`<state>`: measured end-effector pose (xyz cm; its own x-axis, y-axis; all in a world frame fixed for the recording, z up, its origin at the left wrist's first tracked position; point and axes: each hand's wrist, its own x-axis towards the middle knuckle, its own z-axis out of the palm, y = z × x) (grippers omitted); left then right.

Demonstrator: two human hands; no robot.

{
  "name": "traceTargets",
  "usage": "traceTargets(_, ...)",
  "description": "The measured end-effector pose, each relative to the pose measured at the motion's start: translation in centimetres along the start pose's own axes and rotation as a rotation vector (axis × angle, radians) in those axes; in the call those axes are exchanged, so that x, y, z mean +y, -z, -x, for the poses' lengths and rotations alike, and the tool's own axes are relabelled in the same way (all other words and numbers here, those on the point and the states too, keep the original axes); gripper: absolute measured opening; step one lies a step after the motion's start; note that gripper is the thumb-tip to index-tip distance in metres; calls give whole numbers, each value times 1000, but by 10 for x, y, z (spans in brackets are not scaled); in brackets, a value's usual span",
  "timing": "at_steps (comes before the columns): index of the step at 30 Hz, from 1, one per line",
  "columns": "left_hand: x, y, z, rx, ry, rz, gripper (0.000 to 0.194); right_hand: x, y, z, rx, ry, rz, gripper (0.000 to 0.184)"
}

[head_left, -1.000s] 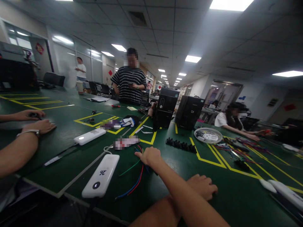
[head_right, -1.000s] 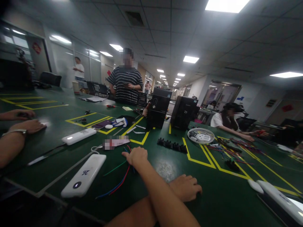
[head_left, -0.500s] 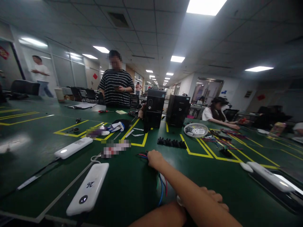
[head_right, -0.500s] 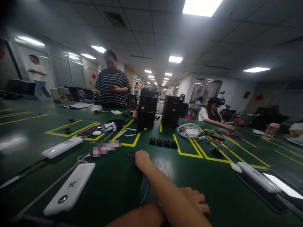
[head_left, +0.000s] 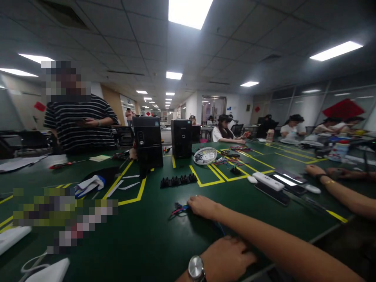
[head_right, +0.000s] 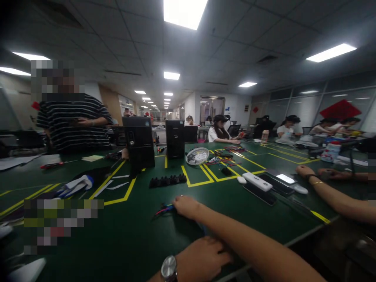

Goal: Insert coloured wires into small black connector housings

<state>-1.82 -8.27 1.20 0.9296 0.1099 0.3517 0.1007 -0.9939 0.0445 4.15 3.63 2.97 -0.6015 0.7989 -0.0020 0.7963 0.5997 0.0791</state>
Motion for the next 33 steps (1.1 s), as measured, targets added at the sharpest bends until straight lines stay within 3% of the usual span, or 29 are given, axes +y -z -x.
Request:
traceTargets(7,2,8,-4,-2,-51,-30,19,124,-11,135,69,-246,-16,29)
traceTargets(11,-1,5,-6,-27,2,70,28,166,2,174,32,-333,-42,29)
traceTargets(14,-10,-6,-8,-44,43,153,29,192,16,172,-23,-404,-130,35)
traceTargets(17,-23,-21,-11,-61,43,198,22,213,23,150,-11,-523,-235,36)
traceTargets(20,-32,-28,-12,-78,86,220,19,228,18,124,-17,-514,-277,33)
traceTargets(23,-30,-22,-11,-97,116,236,21,232,6,112,-48,-488,-296,28)
traceTargets(27,-21,-7,-10,-99,138,276,36,228,-7,118,-44,-485,-268,24)
traceTargets(33,-17,-2,-9,-127,159,301,41,224,0,136,-49,-463,-273,23)
